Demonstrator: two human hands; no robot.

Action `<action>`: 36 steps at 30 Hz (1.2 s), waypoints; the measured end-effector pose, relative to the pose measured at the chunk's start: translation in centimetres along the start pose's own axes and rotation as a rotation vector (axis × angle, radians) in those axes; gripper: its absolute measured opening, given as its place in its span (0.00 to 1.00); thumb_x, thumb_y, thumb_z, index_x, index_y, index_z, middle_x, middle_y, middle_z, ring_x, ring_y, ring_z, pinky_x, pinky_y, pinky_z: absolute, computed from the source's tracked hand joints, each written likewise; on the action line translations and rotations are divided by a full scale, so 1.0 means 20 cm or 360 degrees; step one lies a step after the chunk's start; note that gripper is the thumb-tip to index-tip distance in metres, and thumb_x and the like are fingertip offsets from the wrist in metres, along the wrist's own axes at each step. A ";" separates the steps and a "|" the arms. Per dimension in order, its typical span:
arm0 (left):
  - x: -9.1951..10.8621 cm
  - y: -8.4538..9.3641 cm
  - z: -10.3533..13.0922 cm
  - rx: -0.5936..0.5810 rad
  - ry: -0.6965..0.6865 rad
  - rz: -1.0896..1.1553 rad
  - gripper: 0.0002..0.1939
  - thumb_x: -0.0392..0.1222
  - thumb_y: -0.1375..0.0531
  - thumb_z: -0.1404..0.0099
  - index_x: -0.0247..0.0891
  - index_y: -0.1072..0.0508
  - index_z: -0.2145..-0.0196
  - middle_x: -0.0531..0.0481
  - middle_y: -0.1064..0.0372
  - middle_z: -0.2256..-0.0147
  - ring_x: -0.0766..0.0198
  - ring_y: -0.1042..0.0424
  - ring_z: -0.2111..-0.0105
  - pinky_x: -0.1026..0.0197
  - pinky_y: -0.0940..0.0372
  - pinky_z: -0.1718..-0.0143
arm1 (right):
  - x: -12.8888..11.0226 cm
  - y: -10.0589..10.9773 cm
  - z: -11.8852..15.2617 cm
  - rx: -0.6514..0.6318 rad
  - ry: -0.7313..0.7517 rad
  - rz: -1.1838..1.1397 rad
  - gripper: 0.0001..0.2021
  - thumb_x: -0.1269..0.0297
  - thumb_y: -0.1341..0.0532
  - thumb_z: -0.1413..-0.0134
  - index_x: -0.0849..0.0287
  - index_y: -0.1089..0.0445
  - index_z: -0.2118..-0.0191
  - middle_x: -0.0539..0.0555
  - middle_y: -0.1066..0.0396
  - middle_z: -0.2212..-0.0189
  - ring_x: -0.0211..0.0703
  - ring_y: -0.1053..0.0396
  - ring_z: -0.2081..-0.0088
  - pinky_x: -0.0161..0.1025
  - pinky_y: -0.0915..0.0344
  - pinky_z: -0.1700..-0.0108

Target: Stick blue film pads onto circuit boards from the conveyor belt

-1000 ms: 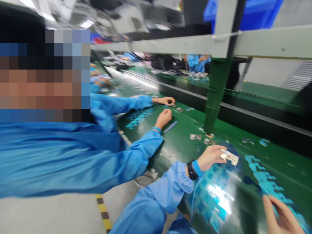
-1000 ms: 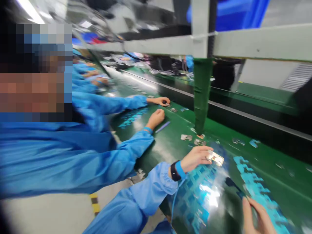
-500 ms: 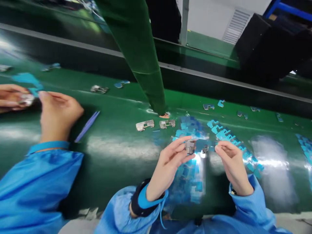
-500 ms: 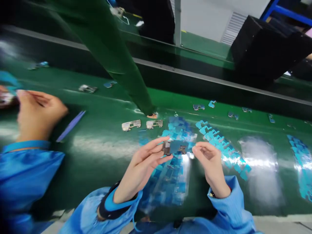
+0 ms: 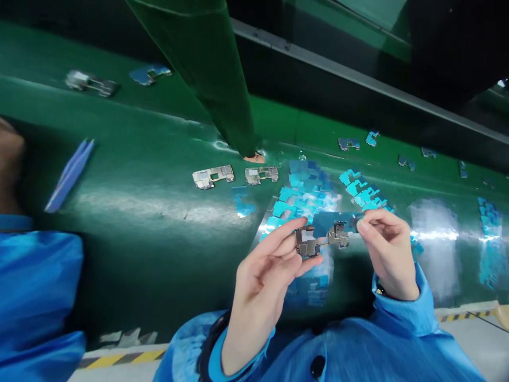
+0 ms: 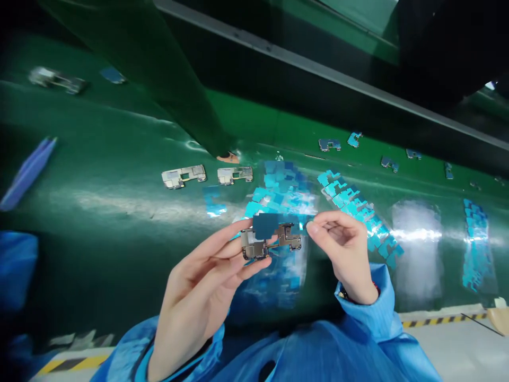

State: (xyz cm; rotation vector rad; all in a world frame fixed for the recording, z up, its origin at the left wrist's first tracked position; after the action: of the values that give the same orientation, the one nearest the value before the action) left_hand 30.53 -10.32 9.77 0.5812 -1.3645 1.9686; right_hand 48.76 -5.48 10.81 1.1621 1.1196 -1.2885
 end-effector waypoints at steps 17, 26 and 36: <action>0.03 -0.02 0.05 0.0040 -0.0098 -0.0220 0.19 0.29 0.38 0.40 0.43 0.23 0.52 0.50 0.21 0.62 0.57 0.23 0.57 0.60 0.25 0.57 | -0.06 -0.04 0.05 -0.0131 0.0012 0.0160 0.04 0.71 0.30 0.55 0.55 0.24 0.72 0.45 0.30 0.81 0.30 0.38 0.80 0.28 0.38 0.78; 0.03 -0.02 0.06 0.0064 -0.0128 -0.0286 0.18 0.31 0.38 0.38 0.45 0.23 0.51 0.50 0.21 0.60 0.58 0.23 0.57 0.59 0.24 0.57 | -0.12 -0.08 0.05 -0.0126 0.0129 0.0240 0.08 0.77 0.32 0.56 0.55 0.25 0.73 0.45 0.26 0.77 0.32 0.29 0.76 0.28 0.30 0.73; 0.03 -0.02 0.06 0.0122 -0.0125 -0.0291 0.17 0.30 0.38 0.39 0.44 0.22 0.54 0.51 0.21 0.61 0.57 0.23 0.57 0.59 0.24 0.58 | -0.13 -0.07 0.06 -0.0106 0.0211 0.0315 0.08 0.75 0.32 0.55 0.54 0.26 0.72 0.46 0.24 0.75 0.36 0.27 0.70 0.33 0.26 0.65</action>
State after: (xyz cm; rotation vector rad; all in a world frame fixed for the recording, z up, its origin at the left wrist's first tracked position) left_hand 30.51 -11.19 10.87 0.7978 -1.2397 1.8731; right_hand 47.36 -6.41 13.51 1.2889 1.1040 -1.0277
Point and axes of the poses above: each hand's wrist, its own z-axis away from the middle knuckle, its own y-axis out of the back of the hand, x = y × z, the point moved 6 cm from there along -z, towards the middle knuckle
